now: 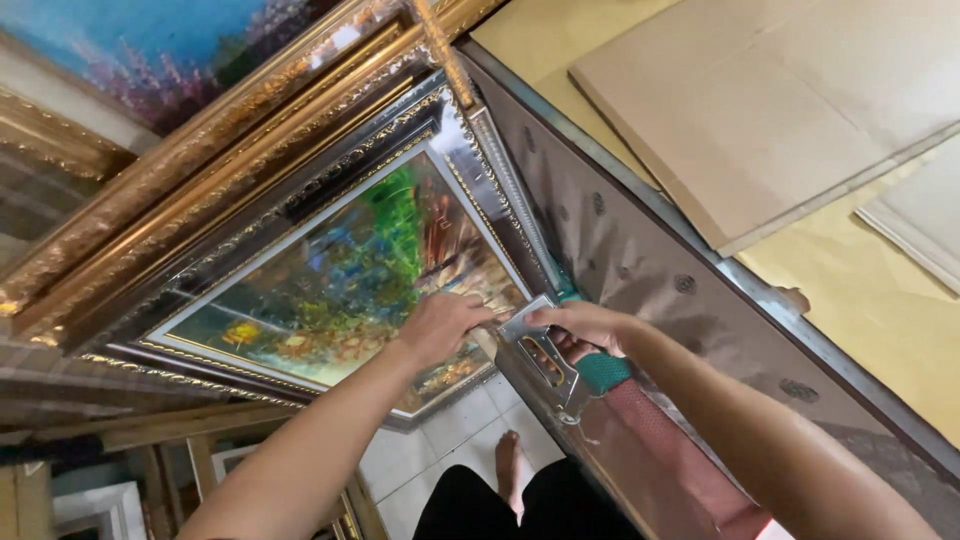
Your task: Stapling cardboard backing onto a picture frame using a manual staple gun
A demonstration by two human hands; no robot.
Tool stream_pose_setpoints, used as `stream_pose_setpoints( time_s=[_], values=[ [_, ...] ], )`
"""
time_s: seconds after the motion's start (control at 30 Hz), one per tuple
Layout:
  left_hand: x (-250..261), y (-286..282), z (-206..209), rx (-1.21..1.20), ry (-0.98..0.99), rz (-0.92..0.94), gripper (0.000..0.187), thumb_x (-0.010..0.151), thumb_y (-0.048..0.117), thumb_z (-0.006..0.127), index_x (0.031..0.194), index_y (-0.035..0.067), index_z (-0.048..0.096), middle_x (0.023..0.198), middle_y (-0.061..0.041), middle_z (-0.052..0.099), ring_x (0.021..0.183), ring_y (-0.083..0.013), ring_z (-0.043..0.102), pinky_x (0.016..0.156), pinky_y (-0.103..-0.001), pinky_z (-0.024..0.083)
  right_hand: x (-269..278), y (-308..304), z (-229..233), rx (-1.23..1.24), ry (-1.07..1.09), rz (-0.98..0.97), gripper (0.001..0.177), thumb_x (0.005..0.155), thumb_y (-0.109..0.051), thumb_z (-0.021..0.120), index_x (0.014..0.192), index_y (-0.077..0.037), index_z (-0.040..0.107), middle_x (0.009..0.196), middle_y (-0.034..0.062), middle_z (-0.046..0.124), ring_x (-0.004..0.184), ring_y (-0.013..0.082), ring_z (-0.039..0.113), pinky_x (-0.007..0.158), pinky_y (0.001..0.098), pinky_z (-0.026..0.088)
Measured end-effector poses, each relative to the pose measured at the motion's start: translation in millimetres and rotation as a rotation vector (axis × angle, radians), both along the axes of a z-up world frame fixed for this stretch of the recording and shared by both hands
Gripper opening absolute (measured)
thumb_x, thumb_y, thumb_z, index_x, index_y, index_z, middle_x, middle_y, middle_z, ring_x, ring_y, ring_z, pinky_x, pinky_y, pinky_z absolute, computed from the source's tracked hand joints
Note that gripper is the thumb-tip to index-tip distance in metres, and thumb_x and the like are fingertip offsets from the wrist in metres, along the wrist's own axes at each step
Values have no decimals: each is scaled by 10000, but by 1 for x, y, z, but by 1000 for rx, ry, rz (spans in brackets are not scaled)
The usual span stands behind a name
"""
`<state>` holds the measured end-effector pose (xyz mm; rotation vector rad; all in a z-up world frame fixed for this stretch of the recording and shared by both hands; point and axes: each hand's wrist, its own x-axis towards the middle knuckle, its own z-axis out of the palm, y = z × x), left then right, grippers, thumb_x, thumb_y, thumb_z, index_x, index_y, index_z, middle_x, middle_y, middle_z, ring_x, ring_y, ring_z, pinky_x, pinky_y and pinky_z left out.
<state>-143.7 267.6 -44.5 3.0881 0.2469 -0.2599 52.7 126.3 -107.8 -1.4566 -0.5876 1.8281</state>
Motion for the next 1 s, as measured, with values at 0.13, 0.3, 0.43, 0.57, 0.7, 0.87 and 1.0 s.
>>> stream_pose_setpoints(
  time_s=[0.13, 0.3, 0.43, 0.57, 0.7, 0.87, 1.0],
  values=[
    [-13, 2, -10, 14, -19, 21, 102, 807, 199, 392, 778, 270, 459, 714, 71, 442, 723, -164, 529, 648, -286, 476, -19, 6, 12, -5, -8, 127, 458, 707, -412, 595, 863, 17, 613, 685, 165, 626, 608, 259, 643, 601, 351, 557],
    [-16, -1, -1, 25, -31, 14, 116, 847, 219, 364, 781, 260, 450, 710, 67, 427, 734, -141, 519, 662, -272, 472, -40, -2, 38, 1, -39, 32, 415, 708, -417, 601, 748, -4, 627, 585, 146, 591, 505, 233, 611, 473, 307, 529],
    [-18, -4, 4, -11, -101, 10, 116, 846, 232, 373, 765, 246, 455, 699, 56, 425, 738, -148, 524, 658, -271, 470, -60, -12, 37, 37, 14, -213, 347, 722, -352, 632, 724, -5, 624, 521, 147, 526, 436, 225, 547, 371, 301, 487],
    [-24, -12, 3, 7, -110, 30, 114, 850, 202, 388, 786, 246, 471, 715, 53, 457, 751, -170, 532, 668, -299, 478, -37, -6, 55, 61, 41, -15, 357, 716, -367, 617, 797, -20, 624, 586, 110, 577, 481, 177, 566, 401, 236, 468],
    [-22, -8, 0, -26, -137, 44, 84, 841, 172, 421, 811, 225, 479, 776, 49, 459, 795, -164, 526, 667, -293, 490, -12, -2, 71, 81, -44, 95, 412, 663, -164, 648, 1002, 52, 558, 799, 187, 609, 747, 276, 627, 757, 388, 507],
    [-25, -14, 16, -50, -123, 75, 65, 819, 145, 451, 839, 206, 461, 789, 38, 460, 822, -176, 533, 637, -319, 504, 1, 17, -2, 102, 27, 48, 440, 681, -161, 628, 1050, 58, 533, 831, 198, 591, 807, 292, 598, 804, 442, 486],
    [-26, -8, 8, -155, -131, 150, 127, 802, 112, 474, 885, 176, 402, 794, 3, 492, 855, -218, 551, 652, -381, 511, -10, 33, 11, 171, -17, 239, 371, 708, -253, 638, 857, 77, 561, 749, 259, 626, 688, 336, 648, 693, 416, 532]
  ],
)
